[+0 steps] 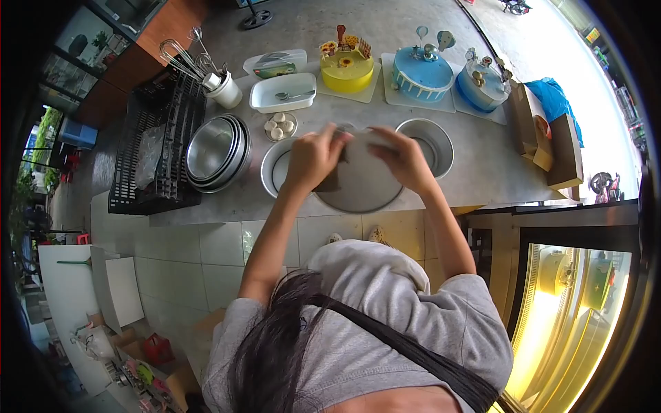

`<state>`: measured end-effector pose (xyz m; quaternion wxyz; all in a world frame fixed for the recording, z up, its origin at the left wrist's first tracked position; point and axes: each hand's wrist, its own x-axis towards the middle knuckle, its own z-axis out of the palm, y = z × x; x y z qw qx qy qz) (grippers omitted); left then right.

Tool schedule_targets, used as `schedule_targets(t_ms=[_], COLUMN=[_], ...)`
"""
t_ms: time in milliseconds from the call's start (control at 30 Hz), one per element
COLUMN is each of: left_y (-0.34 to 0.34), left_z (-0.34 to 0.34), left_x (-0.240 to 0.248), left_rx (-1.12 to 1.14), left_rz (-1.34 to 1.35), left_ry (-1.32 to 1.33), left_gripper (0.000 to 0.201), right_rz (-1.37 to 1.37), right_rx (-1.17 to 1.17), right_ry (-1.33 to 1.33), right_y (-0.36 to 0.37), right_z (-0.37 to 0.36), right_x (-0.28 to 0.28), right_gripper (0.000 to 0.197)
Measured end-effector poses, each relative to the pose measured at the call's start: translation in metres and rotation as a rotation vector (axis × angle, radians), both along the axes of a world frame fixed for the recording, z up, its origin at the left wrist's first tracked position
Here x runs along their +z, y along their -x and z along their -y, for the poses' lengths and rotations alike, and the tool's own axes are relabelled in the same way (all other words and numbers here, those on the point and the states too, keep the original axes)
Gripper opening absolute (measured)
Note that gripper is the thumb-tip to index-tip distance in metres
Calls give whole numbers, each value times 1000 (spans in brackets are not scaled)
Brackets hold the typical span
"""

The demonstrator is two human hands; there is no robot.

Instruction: Cleaning and wiping down various metal cake molds, tins, and boards using a cloth on a bakery counter.

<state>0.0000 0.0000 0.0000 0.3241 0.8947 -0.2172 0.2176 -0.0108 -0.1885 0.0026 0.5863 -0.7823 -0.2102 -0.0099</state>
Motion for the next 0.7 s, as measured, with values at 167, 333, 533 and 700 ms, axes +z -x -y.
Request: schedule_targets(t_ms=[167, 333, 533, 700], left_y=[3, -10, -11, -9], left_z=[2, -8, -6, 12], left_x=[-8, -21, 4, -22], left_rx=[-172, 303, 67, -257], left_rz=[-140, -6, -91, -162], left_ry=[-127, 350, 115, -20], left_gripper=[31, 31, 31, 29], right_rz=[-77, -311, -230, -131], right_rx=[18, -197, -34, 246], right_ry=[99, -548, -142, 271], right_y=[-2, 1, -7, -8], right_z=[-9, -2, 12, -1], right_x=[-10, -46, -35, -11], right_gripper=[24, 26, 21, 19])
